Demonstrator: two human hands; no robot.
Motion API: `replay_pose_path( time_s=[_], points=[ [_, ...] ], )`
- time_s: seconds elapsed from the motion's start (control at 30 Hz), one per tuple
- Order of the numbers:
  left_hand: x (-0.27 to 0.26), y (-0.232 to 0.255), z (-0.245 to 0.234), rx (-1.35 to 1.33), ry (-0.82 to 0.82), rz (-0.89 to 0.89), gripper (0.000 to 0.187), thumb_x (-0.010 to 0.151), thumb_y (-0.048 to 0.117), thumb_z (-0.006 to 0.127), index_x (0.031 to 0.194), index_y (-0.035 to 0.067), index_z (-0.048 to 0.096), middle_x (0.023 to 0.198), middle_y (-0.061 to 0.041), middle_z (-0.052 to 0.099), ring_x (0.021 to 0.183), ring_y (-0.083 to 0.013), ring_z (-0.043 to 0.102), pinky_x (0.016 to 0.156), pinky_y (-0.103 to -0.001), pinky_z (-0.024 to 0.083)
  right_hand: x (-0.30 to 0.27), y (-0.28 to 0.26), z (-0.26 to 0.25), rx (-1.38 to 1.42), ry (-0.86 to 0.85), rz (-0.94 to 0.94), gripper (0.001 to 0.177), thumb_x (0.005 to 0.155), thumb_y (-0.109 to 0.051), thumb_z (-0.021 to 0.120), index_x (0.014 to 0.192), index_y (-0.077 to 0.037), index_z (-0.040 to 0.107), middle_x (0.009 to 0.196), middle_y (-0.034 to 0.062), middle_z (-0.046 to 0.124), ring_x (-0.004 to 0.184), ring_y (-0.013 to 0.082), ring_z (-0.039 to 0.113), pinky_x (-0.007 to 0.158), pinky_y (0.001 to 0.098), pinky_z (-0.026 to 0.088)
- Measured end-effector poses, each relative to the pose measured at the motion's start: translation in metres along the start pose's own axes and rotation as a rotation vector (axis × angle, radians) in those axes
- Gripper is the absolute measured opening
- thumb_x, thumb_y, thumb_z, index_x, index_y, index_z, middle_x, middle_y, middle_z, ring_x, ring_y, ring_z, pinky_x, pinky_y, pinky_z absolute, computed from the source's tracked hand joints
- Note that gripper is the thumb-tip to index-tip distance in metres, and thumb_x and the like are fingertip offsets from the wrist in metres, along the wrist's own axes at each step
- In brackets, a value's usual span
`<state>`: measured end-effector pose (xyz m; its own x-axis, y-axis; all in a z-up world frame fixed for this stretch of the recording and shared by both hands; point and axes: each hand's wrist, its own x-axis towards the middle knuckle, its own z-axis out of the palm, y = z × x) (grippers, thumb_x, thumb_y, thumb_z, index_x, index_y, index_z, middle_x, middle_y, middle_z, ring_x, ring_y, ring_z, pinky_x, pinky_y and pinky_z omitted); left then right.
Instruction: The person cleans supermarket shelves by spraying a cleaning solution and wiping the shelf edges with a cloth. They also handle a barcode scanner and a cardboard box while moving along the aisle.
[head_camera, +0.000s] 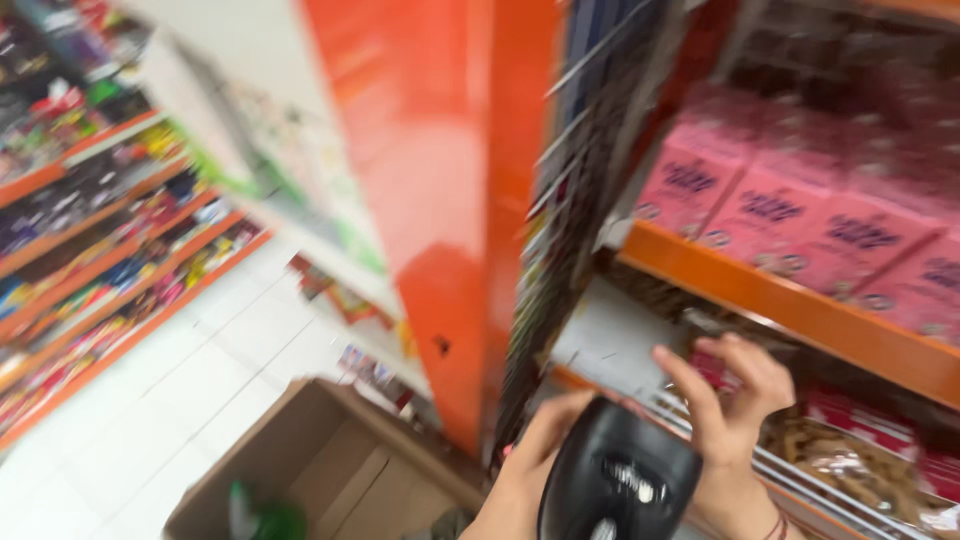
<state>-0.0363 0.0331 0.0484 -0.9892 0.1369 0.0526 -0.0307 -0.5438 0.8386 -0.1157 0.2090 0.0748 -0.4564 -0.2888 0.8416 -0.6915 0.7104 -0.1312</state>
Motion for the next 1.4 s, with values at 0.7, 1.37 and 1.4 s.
replay_pose_path(
  time_s=[0.7, 1.37, 1.4],
  points=[
    [-0.321, -0.140, -0.142, 0.355, 1.046, 0.005, 0.027, 0.080, 0.005, 0.079, 0.103, -0.002, 0.069, 0.087, -0.004, 0.070, 0.081, -0.0124, 0.063, 0.076, -0.030, 0.053, -0.243, -0.173, 0.236, 0.442, -1.645, -0.685, 0.074, 0.080, -0.019, 0.078, 0.146, -0.014, 0.044, 0.137, 0.0166, 0.048, 0.122, 0.0381, 0.056, 0.098, 0.0476, 0.048],
    [-0.342, -0.105, -0.140, 0.431, 1.146, -0.152, 0.045, 0.075, 0.009, 0.080, 0.116, 0.001, 0.063, 0.100, -0.011, 0.069, 0.092, -0.0208, 0.066, 0.088, -0.033, 0.053, -0.328, -0.147, 0.365, 0.369, -1.910, -0.599, 0.038, 0.081, -0.035, 0.079, 0.102, -0.004, 0.075, 0.113, 0.0169, 0.067, 0.108, 0.0334, 0.065, 0.096, 0.0404, 0.052],
    [-0.341, -0.099, -0.145, 0.438, 1.155, -0.159, 0.043, 0.075, 0.010, 0.081, 0.114, 0.001, 0.064, 0.100, -0.012, 0.068, 0.092, -0.0225, 0.066, 0.088, -0.034, 0.053, -0.328, -0.148, 0.369, 0.546, -1.874, -0.437, 0.041, 0.078, -0.034, 0.082, 0.101, -0.002, 0.073, 0.112, 0.0186, 0.065, 0.106, 0.0345, 0.064, 0.094, 0.0410, 0.052]
  ],
)
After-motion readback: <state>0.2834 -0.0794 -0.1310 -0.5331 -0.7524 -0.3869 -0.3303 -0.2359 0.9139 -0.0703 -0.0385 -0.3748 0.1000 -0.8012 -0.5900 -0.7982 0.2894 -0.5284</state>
